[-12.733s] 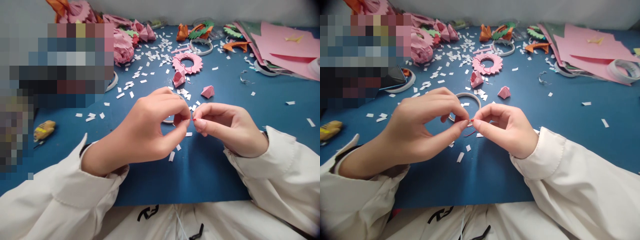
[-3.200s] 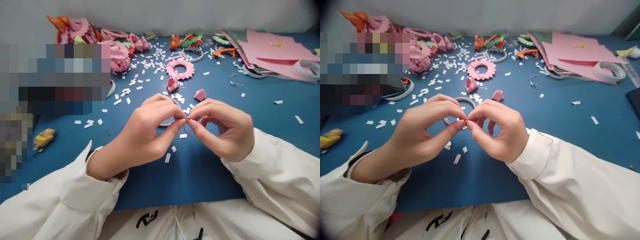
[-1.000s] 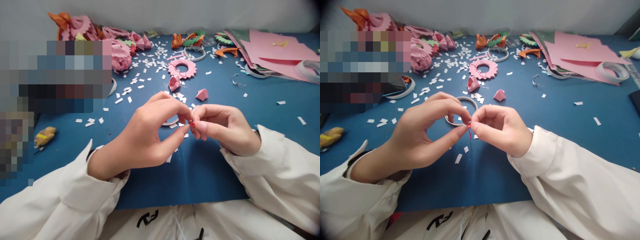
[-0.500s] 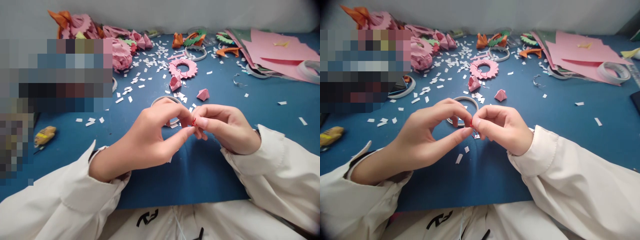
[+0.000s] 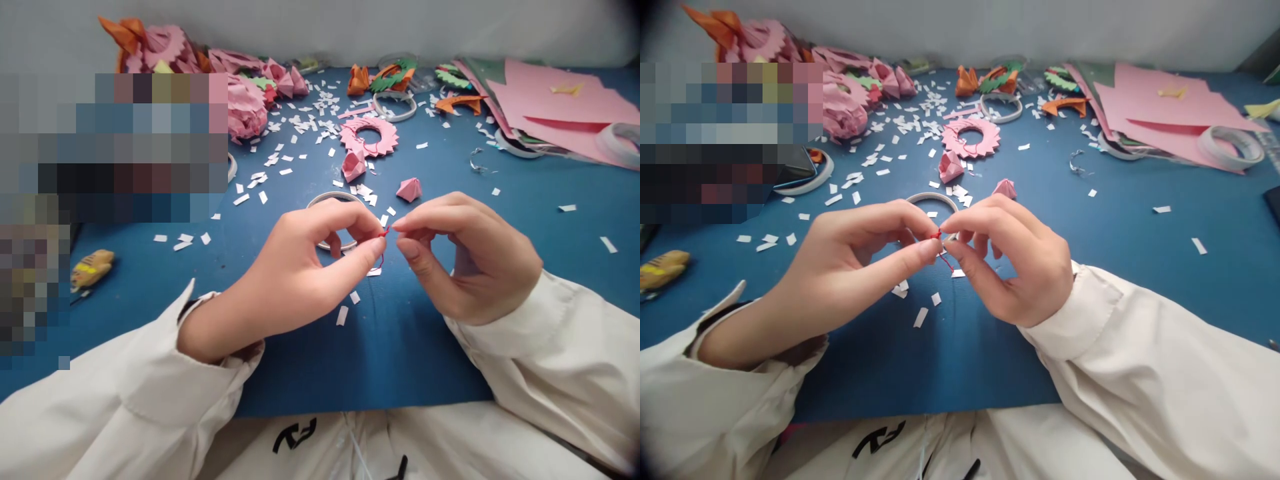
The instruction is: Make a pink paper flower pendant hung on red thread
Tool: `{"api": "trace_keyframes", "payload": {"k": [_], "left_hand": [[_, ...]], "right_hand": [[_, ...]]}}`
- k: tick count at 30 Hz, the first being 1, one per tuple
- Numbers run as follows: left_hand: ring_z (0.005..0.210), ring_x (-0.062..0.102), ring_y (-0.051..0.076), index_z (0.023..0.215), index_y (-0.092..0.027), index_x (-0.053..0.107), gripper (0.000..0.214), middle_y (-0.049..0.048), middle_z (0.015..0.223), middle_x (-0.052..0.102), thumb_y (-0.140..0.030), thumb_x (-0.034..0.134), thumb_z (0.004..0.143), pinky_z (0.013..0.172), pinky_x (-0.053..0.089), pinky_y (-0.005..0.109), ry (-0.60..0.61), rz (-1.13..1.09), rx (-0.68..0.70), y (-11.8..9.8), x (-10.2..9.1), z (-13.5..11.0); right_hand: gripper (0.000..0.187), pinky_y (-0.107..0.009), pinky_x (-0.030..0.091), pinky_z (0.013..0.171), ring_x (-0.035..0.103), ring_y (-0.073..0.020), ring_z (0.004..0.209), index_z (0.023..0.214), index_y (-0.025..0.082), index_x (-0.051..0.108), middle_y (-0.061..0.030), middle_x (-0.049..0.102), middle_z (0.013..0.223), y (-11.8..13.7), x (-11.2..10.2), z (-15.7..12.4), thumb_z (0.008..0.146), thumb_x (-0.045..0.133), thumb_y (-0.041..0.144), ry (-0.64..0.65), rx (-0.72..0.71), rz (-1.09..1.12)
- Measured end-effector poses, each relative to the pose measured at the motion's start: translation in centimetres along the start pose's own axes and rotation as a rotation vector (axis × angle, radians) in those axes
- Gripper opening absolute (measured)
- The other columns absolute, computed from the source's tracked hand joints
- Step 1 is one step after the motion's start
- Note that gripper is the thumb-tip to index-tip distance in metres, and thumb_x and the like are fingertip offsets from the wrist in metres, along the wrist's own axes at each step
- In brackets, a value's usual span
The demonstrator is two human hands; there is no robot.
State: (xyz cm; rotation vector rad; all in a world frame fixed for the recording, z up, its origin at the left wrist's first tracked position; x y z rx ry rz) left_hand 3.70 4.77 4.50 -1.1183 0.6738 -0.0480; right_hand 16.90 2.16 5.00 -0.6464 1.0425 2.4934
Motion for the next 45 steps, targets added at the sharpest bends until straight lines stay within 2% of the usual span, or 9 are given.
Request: {"api": "trace_keyframes", "payload": {"k": [7, 19, 24, 31, 37, 41, 45], "left_hand": [[0.069, 0.056, 0.01, 0.075, -0.017, 0.061, 0.009, -0.0016, 0.071, 0.062, -0.015, 0.055, 0.082, 0.057, 0.042, 0.022, 0.015, -0.003, -0.003, 0.0, 0.1, 0.1], [0.069, 0.056, 0.012, 0.077, -0.017, 0.063, 0.009, 0.0003, 0.074, 0.063, -0.019, 0.055, 0.082, 0.06, 0.043, 0.024, 0.044, 0.044, 0.0, 0.1, 0.0, -0.1], [0.068, 0.055, 0.011, 0.076, -0.016, 0.062, 0.009, -0.0005, 0.073, 0.061, -0.017, 0.055, 0.081, 0.061, 0.043, 0.024, 0.051, 0.032, 0.007, 0.1, 0.1, -0.1], [0.065, 0.055, 0.011, 0.071, -0.017, 0.06, 0.01, -0.0009, 0.07, 0.061, -0.016, 0.055, 0.08, 0.058, 0.042, 0.024, 0.06, 0.018, 0.006, 0.2, 0.2, 0.0], [0.065, 0.055, 0.011, 0.072, -0.016, 0.061, 0.01, -0.0013, 0.069, 0.06, -0.014, 0.054, 0.08, 0.058, 0.042, 0.023, 0.075, 0.019, -0.011, 0.2, 0.2, 0.0], [0.064, 0.054, 0.009, 0.073, -0.015, 0.061, 0.011, -0.0019, 0.069, 0.059, -0.014, 0.054, 0.08, 0.059, 0.042, 0.022, 0.089, 0.019, -0.027, 0.1, 0.3, 0.0], [0.064, 0.052, 0.008, 0.074, -0.014, 0.061, 0.011, -0.0029, 0.068, 0.057, -0.013, 0.053, 0.081, 0.058, 0.041, 0.02, 0.095, 0.022, -0.042, 0.1, 0.3, 0.1]], "right_hand": [[0.021, -0.025, 0.051, 0.061, 0.058, -0.0113, 0.064, 0.098, 0.022, 0.063, -0.0036, 0.065, 0.082, 0.1, 0.2, 0.1, 0.082, 0.054, 0.011, 0.018, -0.055, -0.085], [0.01, -0.026, 0.049, 0.055, 0.055, -0.0111, 0.058, 0.082, 0.021, 0.063, -0.0022, 0.065, 0.073, 0.2, 0.4, 0.3, 0.081, 0.056, 0.014, 0.033, -0.019, -0.06], [0.016, -0.025, 0.05, 0.056, 0.055, -0.0096, 0.057, 0.09, 0.021, 0.063, -0.0025, 0.065, 0.078, 0.1, 0.3, 0.2, 0.079, 0.057, 0.011, 0.012, -0.025, -0.059], [0.025, -0.022, 0.053, 0.064, 0.063, -0.0113, 0.073, 0.098, 0.021, 0.064, -0.0052, 0.067, 0.086, 0.6, 0.3, 0.1, 0.079, 0.057, 0.007, 0.03, -0.137, -0.112], [0.026, -0.023, 0.054, 0.068, 0.064, -0.0126, 0.077, 0.097, 0.023, 0.064, -0.0051, 0.067, 0.085, 0.9, 0.2, 0.1, 0.079, 0.057, 0.006, 0.043, -0.212, -0.146], [0.032, -0.022, 0.054, 0.069, 0.064, -0.0117, 0.08, 0.105, 0.023, 0.061, -0.004, 0.066, 0.089, 0.9, 0.1, 0.0, 0.079, 0.056, 0.004, 0.027, -0.246, -0.151], [0.034, -0.023, 0.054, 0.071, 0.064, -0.012, 0.083, 0.105, 0.022, 0.061, -0.0054, 0.066, 0.09, 1.1, 0.3, -0.2, 0.08, 0.053, 0.001, 0.075, -0.318, -0.158]]}}
Point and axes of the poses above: each hand's wrist, its own z-axis towards the middle knuckle, its own x-axis out of the palm, y = z × x, the point moved 6 cm from there along z, towards the middle knuckle
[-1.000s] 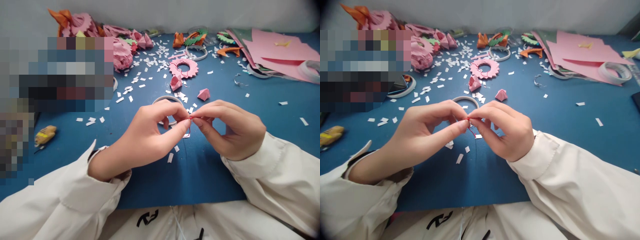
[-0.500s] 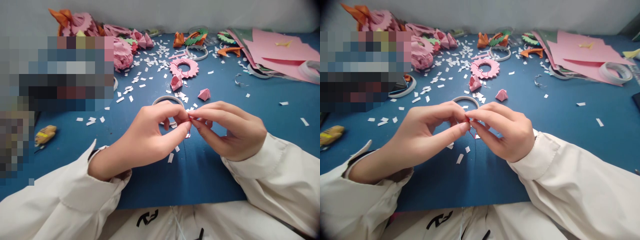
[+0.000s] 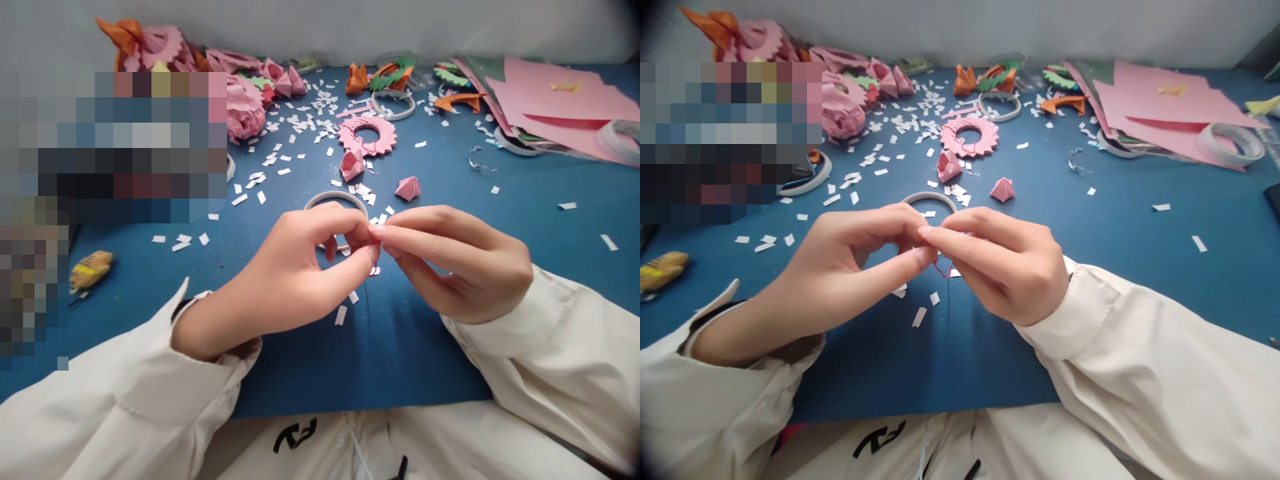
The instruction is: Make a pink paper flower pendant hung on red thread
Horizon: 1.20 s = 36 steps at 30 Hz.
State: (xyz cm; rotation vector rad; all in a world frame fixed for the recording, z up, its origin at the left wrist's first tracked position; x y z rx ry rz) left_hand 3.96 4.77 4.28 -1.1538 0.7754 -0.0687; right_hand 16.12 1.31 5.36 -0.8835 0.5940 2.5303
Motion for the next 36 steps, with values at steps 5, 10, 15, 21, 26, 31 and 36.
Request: {"api": "trace_keyframes", "payload": {"k": [5, 10, 15, 21, 26, 31, 36], "left_hand": [[0.063, 0.052, 0.007, 0.071, -0.014, 0.06, 0.011, -0.0035, 0.067, 0.057, -0.013, 0.054, 0.08, 0.057, 0.04, 0.02, 0.012, 0.001, -0.015, -0.02, 0.05, 0.06], [0.063, 0.053, 0.007, 0.071, -0.014, 0.06, 0.012, -0.0031, 0.067, 0.058, -0.012, 0.054, 0.081, 0.057, 0.04, 0.018, 0.016, 0.003, -0.008, -0.09, -0.05, 0.1], [0.064, 0.053, 0.007, 0.072, -0.015, 0.06, 0.012, -0.0025, 0.068, 0.058, -0.013, 0.053, 0.081, 0.057, 0.041, 0.018, 0.01, 0.003, 0.0, -0.02, -0.09, 0.1], [0.063, 0.053, 0.008, 0.072, -0.015, 0.06, 0.011, -0.0022, 0.068, 0.057, -0.014, 0.053, 0.081, 0.056, 0.041, 0.019, 0.007, 0.005, -0.002, -0.03, -0.09, 0.0], [0.063, 0.052, 0.008, 0.069, -0.015, 0.058, 0.012, -0.0025, 0.067, 0.056, -0.013, 0.052, 0.08, 0.056, 0.041, 0.019, 0.007, 0.005, -0.011, -0.1, -0.12, 0.03], [0.062, 0.051, 0.008, 0.068, -0.015, 0.057, 0.013, -0.0027, 0.066, 0.055, -0.012, 0.052, 0.079, 0.057, 0.041, 0.019, 0.0, 0.014, -0.022, -0.07, -0.16, 0.06], [0.064, 0.051, 0.009, 0.07, -0.016, 0.058, 0.013, -0.0019, 0.067, 0.056, -0.014, 0.05, 0.08, 0.058, 0.041, 0.02, -0.003, 0.024, -0.027, -0.07, -0.21, -0.05]], "right_hand": [[0.023, -0.023, 0.055, 0.069, 0.064, -0.0122, 0.079, 0.095, 0.021, 0.063, -0.0051, 0.066, 0.085, -0.02, -0.15, 0.13, 0.08, 0.055, 0.004, -0.018, 0.006, -0.044], [0.016, -0.022, 0.054, 0.066, 0.063, -0.0114, 0.074, 0.089, 0.018, 0.062, -0.0055, 0.065, 0.082, -0.01, -0.04, 0.15, 0.08, 0.058, 0.006, -0.026, 0.042, -0.083], [0.01, -0.021, 0.053, 0.062, 0.061, -0.0102, 0.07, 0.086, 0.017, 0.061, -0.0051, 0.065, 0.08, -0.05, 0.0, 0.09, 0.08, 0.058, 0.009, -0.048, 0.07, -0.107], [0.008, -0.02, 0.051, 0.055, 0.055, -0.0076, 0.06, 0.083, 0.015, 0.061, -0.0063, 0.065, 0.08, -0.28, 0.09, 0.13, 0.079, 0.059, 0.009, -0.043, 0.116, -0.079], [0.008, -0.021, 0.051, 0.053, 0.054, -0.0076, 0.058, 0.081, 0.016, 0.061, -0.0055, 0.064, 0.079, -0.39, 0.02, 0.13, 0.079, 0.058, 0.009, -0.063, 0.134, -0.055], [0.009, -0.022, 0.05, 0.052, 0.054, -0.0079, 0.058, 0.082, 0.017, 0.06, -0.0052, 0.064, 0.079, -0.47, -0.05, 0.1, 0.078, 0.058, 0.008, -0.074, 0.142, -0.038], [0.011, -0.021, 0.051, 0.056, 0.057, -0.0086, 0.064, 0.086, 0.016, 0.06, -0.0051, 0.064, 0.082, -0.5, 0.0, 0.05, 0.08, 0.057, 0.008, -0.057, 0.144, -0.035]]}}
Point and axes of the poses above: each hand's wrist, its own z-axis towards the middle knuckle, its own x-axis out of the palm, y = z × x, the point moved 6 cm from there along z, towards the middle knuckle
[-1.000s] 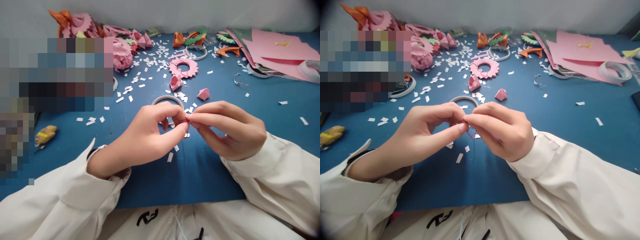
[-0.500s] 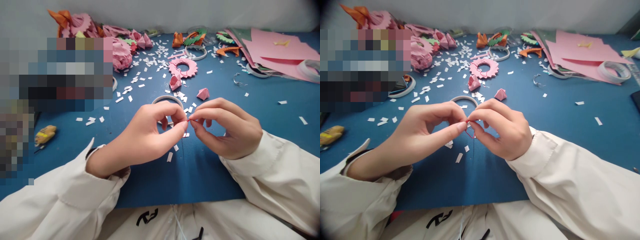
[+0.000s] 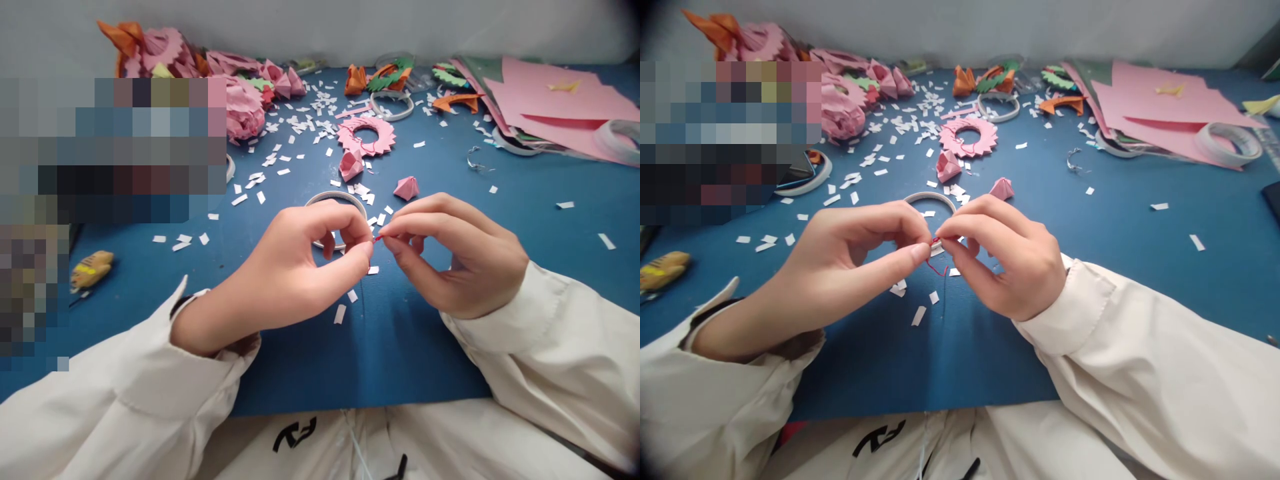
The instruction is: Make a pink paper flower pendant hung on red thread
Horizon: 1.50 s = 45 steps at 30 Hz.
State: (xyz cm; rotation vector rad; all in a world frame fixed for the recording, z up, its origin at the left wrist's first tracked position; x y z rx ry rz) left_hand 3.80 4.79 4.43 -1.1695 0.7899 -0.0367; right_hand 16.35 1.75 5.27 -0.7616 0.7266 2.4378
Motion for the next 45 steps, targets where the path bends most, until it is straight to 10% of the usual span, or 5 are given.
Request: {"api": "trace_keyframes", "payload": {"k": [45], "left_hand": [[0.072, 0.057, 0.013, 0.078, -0.017, 0.064, 0.009, 0.0011, 0.073, 0.062, -0.015, 0.055, 0.08, 0.059, 0.042, 0.025, -0.032, 0.004, 0.075, -0.05, -0.12, -0.16]], "right_hand": [[0.01, -0.022, 0.05, 0.051, 0.057, -0.0094, 0.06, 0.083, 0.017, 0.061, -0.0044, 0.064, 0.079, 0.06, -0.08, -0.07, 0.078, 0.058, 0.01, -0.021, 0.03, 0.053]]}}
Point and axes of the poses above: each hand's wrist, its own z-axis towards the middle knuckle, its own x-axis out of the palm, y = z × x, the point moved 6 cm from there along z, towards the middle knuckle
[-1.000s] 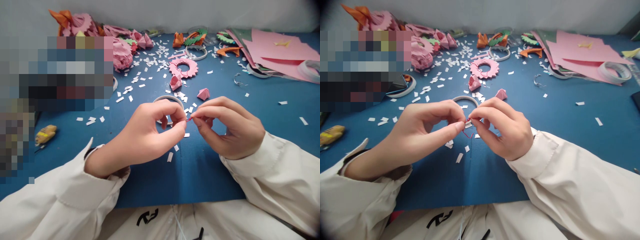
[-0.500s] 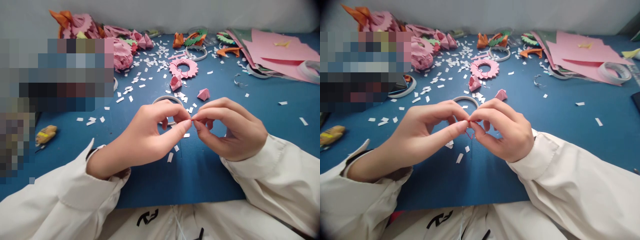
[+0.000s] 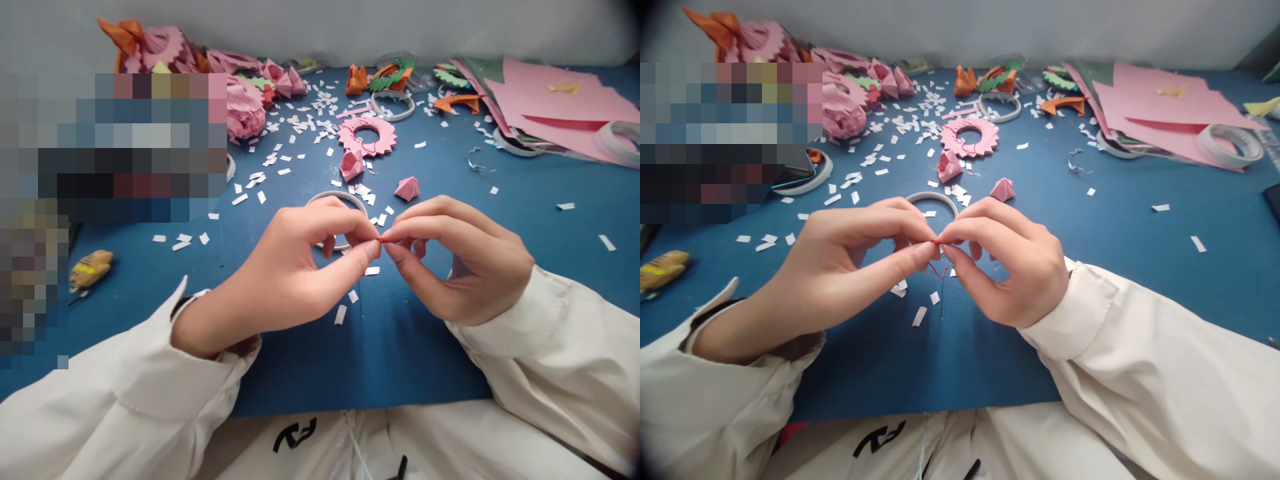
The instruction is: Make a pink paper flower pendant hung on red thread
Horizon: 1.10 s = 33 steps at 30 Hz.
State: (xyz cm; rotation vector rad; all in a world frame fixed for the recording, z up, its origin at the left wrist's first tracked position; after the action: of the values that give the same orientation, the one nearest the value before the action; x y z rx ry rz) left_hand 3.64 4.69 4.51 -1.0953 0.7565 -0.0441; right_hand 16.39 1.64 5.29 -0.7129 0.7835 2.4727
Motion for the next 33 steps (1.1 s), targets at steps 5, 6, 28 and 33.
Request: {"api": "trace_keyframes", "payload": {"k": [5, 6, 28, 33], "left_hand": [[0.072, 0.058, 0.013, 0.079, -0.017, 0.065, 0.009, 0.0011, 0.074, 0.062, -0.016, 0.056, 0.08, 0.059, 0.042, 0.025, 0.007, 0.005, -0.008, 0.02, 0.01, 0.06], [0.072, 0.058, 0.013, 0.079, -0.017, 0.064, 0.009, 0.0011, 0.074, 0.062, -0.016, 0.056, 0.08, 0.059, 0.042, 0.025, 0.006, 0.005, -0.009, 0.02, 0.01, 0.06], [0.068, 0.053, 0.011, 0.07, -0.015, 0.06, 0.01, 0.0001, 0.07, 0.059, -0.014, 0.056, 0.079, 0.06, 0.041, 0.025, 0.026, 0.009, -0.019, 0.09, 0.09, 0.04], [0.066, 0.052, 0.012, 0.069, -0.015, 0.062, 0.011, -0.0001, 0.066, 0.058, -0.011, 0.056, 0.077, 0.06, 0.041, 0.026, 0.029, -0.009, 0.001, -0.04, 0.18, -0.03]], "right_hand": [[0.009, -0.022, 0.049, 0.05, 0.056, -0.0094, 0.059, 0.083, 0.017, 0.061, -0.0044, 0.064, 0.078, -0.04, 0.0, -0.09, 0.078, 0.058, 0.01, -0.01, 0.006, 0.009], [0.009, -0.022, 0.049, 0.05, 0.056, -0.0096, 0.06, 0.083, 0.018, 0.061, -0.0042, 0.064, 0.078, -0.06, 0.02, -0.1, 0.078, 0.057, 0.01, -0.007, 0.011, 0.009], [0.009, -0.022, 0.047, 0.049, 0.053, -0.0083, 0.056, 0.08, 0.017, 0.06, -0.0042, 0.064, 0.075, 0.11, -0.03, 0.13, 0.078, 0.058, 0.009, -0.017, -0.005, -0.047], [0.011, -0.025, 0.048, 0.051, 0.052, -0.0084, 0.054, 0.08, 0.018, 0.06, -0.0033, 0.063, 0.075, -0.23, -0.29, 0.09, 0.076, 0.058, 0.008, -0.057, 0.014, -0.036]]}}
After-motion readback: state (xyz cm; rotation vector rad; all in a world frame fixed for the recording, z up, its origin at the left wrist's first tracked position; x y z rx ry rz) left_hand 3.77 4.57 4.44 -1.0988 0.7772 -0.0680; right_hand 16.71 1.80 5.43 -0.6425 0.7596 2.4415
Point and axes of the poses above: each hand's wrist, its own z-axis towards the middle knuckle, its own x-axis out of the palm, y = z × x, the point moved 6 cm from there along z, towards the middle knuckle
